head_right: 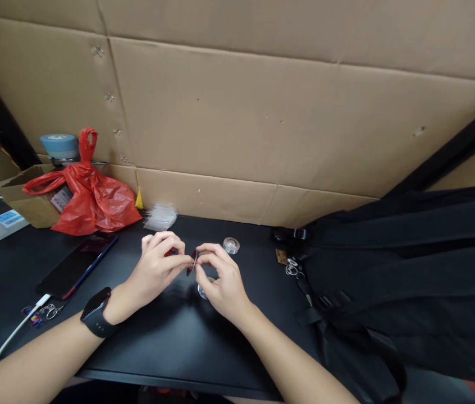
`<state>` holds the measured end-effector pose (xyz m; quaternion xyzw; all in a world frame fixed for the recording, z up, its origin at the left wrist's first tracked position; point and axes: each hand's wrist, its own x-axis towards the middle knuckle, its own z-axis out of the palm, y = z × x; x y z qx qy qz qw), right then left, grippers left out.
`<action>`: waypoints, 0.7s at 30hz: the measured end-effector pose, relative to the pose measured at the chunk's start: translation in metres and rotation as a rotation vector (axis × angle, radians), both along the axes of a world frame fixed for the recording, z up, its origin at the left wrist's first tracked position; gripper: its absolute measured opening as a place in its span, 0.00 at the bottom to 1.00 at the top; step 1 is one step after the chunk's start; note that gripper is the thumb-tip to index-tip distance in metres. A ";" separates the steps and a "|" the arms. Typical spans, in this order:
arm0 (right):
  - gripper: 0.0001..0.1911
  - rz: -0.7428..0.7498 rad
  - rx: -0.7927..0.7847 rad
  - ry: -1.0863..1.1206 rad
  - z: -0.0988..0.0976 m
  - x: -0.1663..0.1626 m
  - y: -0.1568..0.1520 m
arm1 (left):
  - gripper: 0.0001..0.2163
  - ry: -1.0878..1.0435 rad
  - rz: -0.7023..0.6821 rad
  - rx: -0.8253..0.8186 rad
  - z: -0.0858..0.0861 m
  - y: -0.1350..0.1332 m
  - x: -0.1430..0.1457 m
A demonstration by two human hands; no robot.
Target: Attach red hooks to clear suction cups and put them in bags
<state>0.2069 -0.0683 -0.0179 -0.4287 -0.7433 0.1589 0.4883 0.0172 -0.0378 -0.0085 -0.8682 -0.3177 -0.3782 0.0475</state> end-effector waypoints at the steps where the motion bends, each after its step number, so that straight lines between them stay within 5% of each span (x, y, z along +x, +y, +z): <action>1: 0.05 0.001 -0.014 0.007 0.000 0.000 0.000 | 0.07 -0.004 -0.004 -0.007 0.000 -0.001 0.000; 5: 0.05 0.008 -0.063 0.051 0.003 0.002 0.000 | 0.05 -0.004 -0.037 -0.098 0.005 -0.005 0.000; 9: 0.05 0.034 -0.076 0.073 0.007 0.003 -0.001 | 0.21 0.015 -0.104 -0.189 0.012 -0.009 0.000; 21: 0.03 0.018 -0.104 0.009 0.007 0.014 0.006 | 0.18 0.085 -0.025 -0.290 0.008 0.000 -0.004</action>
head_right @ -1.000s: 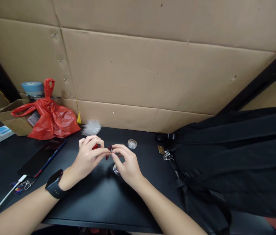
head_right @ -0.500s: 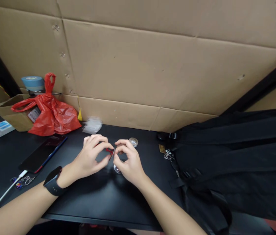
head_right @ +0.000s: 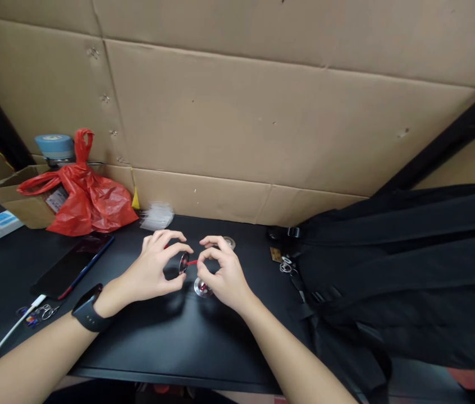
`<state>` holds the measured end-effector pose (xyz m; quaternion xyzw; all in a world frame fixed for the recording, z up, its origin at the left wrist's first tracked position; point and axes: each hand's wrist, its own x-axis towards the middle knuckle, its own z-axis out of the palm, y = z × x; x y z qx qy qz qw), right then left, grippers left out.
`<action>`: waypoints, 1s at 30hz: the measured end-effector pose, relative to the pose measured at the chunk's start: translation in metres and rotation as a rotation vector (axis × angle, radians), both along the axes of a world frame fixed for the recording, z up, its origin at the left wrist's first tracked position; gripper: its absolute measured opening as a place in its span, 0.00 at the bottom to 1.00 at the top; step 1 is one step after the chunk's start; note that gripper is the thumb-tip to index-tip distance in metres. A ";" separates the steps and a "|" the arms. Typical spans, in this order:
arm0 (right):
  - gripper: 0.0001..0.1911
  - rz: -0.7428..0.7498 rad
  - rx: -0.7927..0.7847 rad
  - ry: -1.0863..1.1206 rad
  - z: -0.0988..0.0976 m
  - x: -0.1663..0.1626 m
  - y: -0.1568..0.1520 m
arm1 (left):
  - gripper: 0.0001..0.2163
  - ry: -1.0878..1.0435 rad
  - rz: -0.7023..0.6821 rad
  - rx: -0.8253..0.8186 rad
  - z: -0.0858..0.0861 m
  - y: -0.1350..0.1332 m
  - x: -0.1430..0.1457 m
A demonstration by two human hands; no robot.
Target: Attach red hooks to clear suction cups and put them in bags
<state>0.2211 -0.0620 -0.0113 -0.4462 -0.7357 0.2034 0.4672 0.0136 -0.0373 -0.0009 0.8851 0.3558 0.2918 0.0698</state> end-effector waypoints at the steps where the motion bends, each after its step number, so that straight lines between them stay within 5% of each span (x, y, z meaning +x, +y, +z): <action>1: 0.03 0.005 0.009 -0.012 0.000 0.000 0.000 | 0.17 -0.002 -0.001 -0.010 -0.002 0.000 0.001; 12: 0.03 0.051 0.097 -0.154 -0.003 0.002 0.003 | 0.06 -0.074 -0.028 -0.077 -0.014 0.001 0.008; 19: 0.14 0.214 -0.211 -0.499 0.007 0.022 0.002 | 0.07 -0.055 0.056 -0.092 -0.012 0.005 0.005; 22: 0.11 0.318 -0.276 -0.622 0.004 0.028 0.004 | 0.07 -0.042 0.098 -0.119 -0.011 0.005 0.005; 26: 0.05 0.297 -0.259 -0.616 -0.003 0.027 0.009 | 0.07 -0.040 0.106 -0.142 -0.010 0.004 0.006; 30: 0.05 0.218 -0.233 -0.378 -0.004 0.023 0.012 | 0.06 -0.111 0.069 -0.200 -0.011 0.006 0.006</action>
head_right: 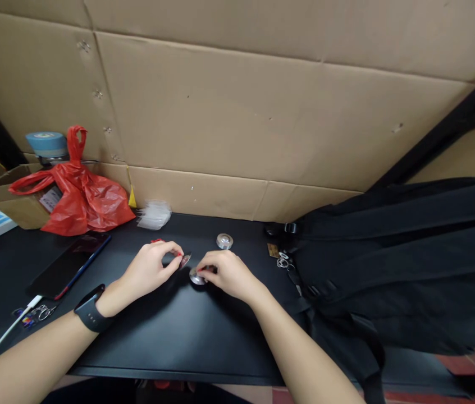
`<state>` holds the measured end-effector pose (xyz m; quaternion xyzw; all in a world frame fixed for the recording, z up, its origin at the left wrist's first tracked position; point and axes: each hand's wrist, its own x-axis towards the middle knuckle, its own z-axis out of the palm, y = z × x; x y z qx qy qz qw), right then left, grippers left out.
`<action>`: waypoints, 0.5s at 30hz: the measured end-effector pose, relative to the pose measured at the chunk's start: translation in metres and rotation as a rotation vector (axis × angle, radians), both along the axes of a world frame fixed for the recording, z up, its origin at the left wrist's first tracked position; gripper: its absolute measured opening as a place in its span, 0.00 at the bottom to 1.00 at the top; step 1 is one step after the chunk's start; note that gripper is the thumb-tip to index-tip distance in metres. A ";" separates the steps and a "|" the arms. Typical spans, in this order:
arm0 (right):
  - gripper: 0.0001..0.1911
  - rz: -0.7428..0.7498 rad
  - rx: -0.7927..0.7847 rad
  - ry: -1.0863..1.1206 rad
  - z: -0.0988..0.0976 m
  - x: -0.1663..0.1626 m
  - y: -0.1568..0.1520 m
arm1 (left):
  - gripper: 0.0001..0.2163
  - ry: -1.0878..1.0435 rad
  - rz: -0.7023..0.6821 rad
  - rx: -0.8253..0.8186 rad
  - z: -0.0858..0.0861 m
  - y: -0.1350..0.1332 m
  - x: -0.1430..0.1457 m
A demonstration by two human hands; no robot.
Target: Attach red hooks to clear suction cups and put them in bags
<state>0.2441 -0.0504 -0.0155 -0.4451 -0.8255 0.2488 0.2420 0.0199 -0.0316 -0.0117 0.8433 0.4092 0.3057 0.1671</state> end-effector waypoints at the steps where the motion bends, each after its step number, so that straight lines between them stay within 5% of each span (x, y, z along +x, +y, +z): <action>1: 0.05 -0.045 -0.010 0.096 0.000 -0.002 0.001 | 0.06 -0.031 -0.008 -0.016 0.000 0.000 0.000; 7: 0.12 -0.217 -0.185 0.663 -0.009 -0.017 0.001 | 0.04 -0.177 -0.013 -0.004 0.002 -0.003 0.002; 15: 0.15 -0.186 -0.432 0.929 -0.008 -0.031 -0.007 | 0.05 -0.231 -0.006 0.060 0.005 -0.007 0.004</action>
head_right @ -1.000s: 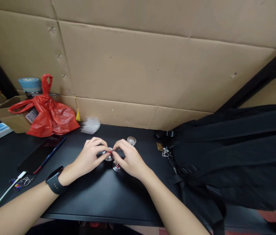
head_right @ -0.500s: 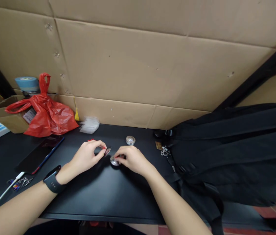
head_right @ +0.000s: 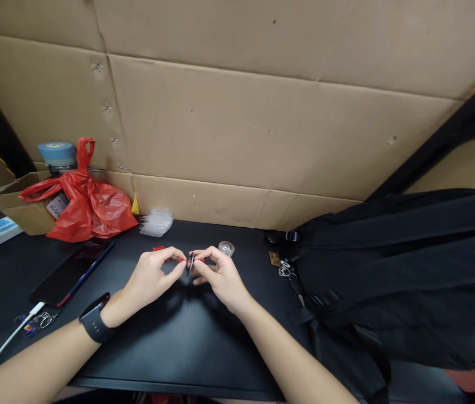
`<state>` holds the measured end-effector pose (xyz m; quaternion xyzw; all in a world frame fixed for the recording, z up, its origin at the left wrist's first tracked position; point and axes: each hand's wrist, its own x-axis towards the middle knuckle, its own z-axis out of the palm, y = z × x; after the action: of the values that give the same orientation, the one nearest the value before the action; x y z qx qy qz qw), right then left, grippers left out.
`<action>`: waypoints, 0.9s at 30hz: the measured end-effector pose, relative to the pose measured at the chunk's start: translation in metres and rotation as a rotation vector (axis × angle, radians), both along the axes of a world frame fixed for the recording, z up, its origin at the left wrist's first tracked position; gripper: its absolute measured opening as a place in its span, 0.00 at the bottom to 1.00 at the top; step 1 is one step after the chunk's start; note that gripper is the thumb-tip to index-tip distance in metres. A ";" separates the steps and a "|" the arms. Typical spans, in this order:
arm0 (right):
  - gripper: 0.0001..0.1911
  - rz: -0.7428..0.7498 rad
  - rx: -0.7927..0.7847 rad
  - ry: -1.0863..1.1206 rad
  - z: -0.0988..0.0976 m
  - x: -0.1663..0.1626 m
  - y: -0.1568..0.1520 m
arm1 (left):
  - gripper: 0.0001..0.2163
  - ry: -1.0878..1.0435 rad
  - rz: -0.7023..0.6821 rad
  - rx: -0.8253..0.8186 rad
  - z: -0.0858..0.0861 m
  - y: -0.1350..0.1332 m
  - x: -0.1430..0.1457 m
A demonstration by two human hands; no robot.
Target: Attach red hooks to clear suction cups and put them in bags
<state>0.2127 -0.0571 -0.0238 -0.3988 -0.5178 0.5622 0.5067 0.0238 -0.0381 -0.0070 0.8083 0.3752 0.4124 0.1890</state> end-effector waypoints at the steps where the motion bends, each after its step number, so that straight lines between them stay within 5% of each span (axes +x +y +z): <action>1: 0.16 0.001 -0.019 0.028 0.001 -0.001 0.000 | 0.05 -0.003 0.002 -0.002 0.000 0.000 0.000; 5: 0.24 -0.010 -0.121 0.094 0.000 -0.004 0.000 | 0.05 -0.030 0.024 -0.003 -0.002 0.000 0.000; 17: 0.24 0.021 -0.252 0.200 0.000 -0.006 -0.001 | 0.04 0.038 0.021 0.038 -0.010 0.004 0.000; 22: 0.28 0.032 -0.166 0.133 -0.004 -0.003 0.001 | 0.04 0.063 -0.015 0.061 -0.008 0.004 -0.002; 27: 0.27 -0.004 0.087 -0.171 -0.006 0.005 0.005 | 0.07 0.273 -0.080 0.132 -0.002 0.018 -0.016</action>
<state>0.2179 -0.0518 -0.0294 -0.4241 -0.5824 0.5018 0.4787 0.0082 -0.0202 -0.0095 0.8819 0.3370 0.3145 0.0989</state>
